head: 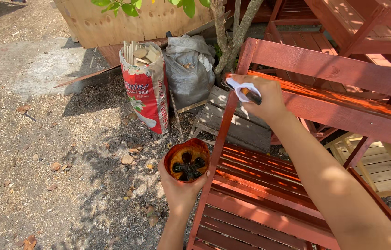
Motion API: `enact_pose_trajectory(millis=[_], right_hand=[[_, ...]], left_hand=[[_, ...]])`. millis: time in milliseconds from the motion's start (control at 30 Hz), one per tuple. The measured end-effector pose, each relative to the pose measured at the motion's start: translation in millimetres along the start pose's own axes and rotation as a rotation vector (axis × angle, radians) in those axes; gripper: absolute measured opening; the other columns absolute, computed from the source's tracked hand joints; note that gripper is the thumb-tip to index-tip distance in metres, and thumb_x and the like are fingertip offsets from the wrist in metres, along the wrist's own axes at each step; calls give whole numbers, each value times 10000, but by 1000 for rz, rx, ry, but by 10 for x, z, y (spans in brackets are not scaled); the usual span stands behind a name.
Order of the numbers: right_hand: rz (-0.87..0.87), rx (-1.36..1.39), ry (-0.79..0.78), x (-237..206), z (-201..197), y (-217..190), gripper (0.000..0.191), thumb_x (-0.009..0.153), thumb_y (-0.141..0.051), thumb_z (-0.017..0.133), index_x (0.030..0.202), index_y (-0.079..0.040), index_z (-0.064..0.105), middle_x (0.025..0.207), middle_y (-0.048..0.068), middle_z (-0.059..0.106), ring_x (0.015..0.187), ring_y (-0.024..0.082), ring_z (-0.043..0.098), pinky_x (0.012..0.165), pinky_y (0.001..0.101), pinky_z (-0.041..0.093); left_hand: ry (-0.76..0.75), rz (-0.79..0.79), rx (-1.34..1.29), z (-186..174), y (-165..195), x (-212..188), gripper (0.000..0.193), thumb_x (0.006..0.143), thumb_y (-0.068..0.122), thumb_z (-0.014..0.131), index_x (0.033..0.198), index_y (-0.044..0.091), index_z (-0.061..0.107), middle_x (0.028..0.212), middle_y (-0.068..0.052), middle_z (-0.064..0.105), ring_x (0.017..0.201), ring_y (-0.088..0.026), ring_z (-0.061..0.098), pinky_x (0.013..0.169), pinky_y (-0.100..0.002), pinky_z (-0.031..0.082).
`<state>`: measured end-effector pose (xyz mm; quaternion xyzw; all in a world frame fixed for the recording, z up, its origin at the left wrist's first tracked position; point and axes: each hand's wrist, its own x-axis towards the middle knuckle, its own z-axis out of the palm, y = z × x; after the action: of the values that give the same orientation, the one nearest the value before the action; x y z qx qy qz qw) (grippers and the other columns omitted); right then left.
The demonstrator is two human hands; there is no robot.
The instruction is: The person applies reddish-brown wood stain to a red wooden chair frame outdoors. They hold a coconut-shell bowl of stain in one hand and wipe the stain onto the chair slats and legs with a cloth-wrapped applicator, working over different parts of the frame.
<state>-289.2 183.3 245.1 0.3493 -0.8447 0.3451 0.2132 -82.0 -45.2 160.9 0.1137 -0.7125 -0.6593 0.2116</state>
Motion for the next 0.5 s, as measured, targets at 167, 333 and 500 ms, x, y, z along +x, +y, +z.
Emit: enact_pose_trajectory(millis=[167, 333, 500], right_hand=[[-245, -257, 180, 542, -413, -61, 592, 769, -2, 789, 1346, -105, 708, 1339, 130, 704, 1150, 321, 711, 946, 397, 596], [-150, -314, -4, 76, 51, -165, 748, 546, -41, 831, 1277, -135, 705, 1238, 134, 720, 1005, 307, 709, 778, 417, 585], [-133, -323, -172, -763, 743, -274, 674, 687, -42, 804, 1331, -199, 680, 1308, 93, 710, 1115, 293, 707, 898, 411, 595]], left_hand=[[35, 10, 22, -49, 43, -19, 956, 576, 119, 959, 1348, 13, 406, 1265, -169, 570, 1188, -285, 638, 996, -406, 582], [48, 49, 30, -97, 73, -22, 949, 564, 147, 971, 1331, 11, 429, 1245, -162, 596, 1163, -279, 655, 982, -404, 582], [98, 93, 49, -190, 66, -130, 903, 574, 149, 962, 1315, 11, 465, 1225, -165, 589, 1130, -269, 667, 955, -381, 579]])
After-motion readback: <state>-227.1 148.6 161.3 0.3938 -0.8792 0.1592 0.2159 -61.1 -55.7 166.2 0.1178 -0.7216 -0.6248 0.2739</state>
